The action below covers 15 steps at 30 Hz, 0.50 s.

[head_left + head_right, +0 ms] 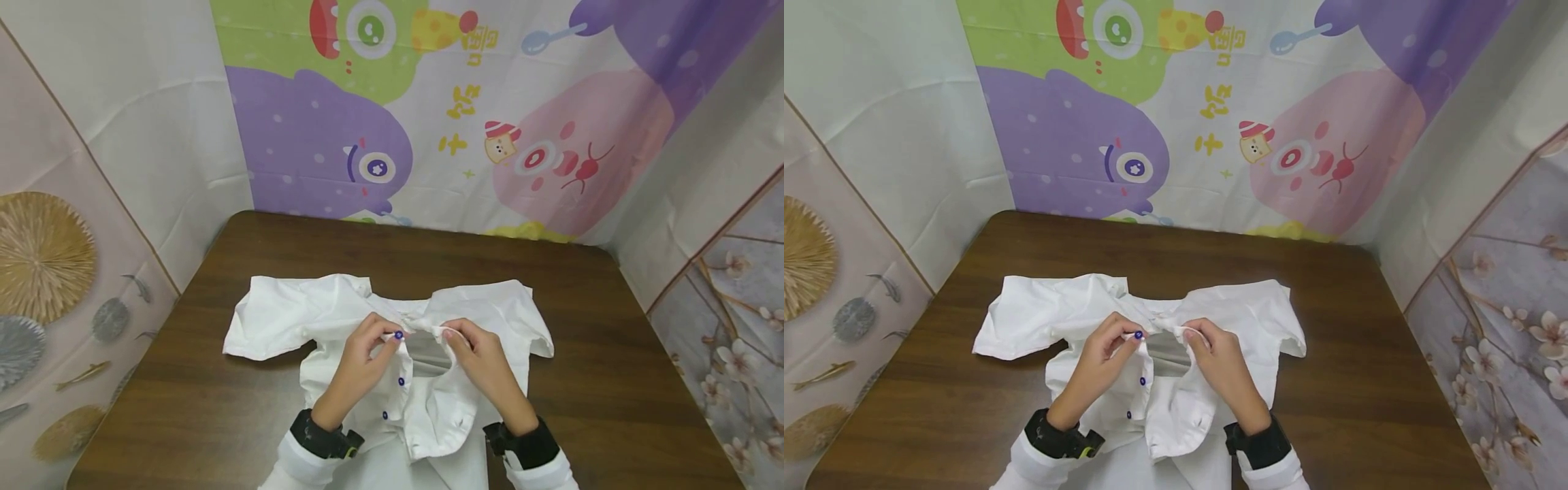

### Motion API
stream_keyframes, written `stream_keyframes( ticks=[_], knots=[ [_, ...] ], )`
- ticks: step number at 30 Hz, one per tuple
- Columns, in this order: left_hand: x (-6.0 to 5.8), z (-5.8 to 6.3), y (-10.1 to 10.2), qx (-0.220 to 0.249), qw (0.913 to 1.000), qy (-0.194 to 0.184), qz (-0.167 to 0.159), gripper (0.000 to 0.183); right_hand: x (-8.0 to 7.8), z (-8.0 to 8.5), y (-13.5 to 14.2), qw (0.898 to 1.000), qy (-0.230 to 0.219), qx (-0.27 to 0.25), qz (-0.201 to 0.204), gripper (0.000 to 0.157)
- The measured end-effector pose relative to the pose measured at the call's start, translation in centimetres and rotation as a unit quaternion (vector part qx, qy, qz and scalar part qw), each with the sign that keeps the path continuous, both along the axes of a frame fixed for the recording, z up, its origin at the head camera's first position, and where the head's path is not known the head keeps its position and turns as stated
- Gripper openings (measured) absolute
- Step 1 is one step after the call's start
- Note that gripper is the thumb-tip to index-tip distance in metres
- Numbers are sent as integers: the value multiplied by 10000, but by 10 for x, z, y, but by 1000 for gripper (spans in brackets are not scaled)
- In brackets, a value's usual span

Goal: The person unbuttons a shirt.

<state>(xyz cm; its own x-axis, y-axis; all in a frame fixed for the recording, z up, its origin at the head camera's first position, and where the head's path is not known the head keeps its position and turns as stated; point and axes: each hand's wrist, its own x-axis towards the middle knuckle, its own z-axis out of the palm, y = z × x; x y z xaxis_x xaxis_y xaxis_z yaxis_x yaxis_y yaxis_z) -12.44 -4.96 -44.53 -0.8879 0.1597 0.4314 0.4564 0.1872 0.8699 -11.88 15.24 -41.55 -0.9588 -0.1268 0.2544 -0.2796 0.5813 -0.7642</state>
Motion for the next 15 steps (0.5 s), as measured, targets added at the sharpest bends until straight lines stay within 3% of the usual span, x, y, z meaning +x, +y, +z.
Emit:
stream_keyframes(
  ticks=[6,11,15],
  knots=[
    [8,-8,-8,-47,9999,-93,13,14,11,-7,14,9916,-10,958,870,7],
    [17,-17,-14,-89,9996,-217,-146,13,17,-17,14,9706,-541,1844,1449,7],
    [25,-29,-15,-165,9993,-109,-302,15,19,-19,7,9562,-893,2298,1577,5]
  ],
)
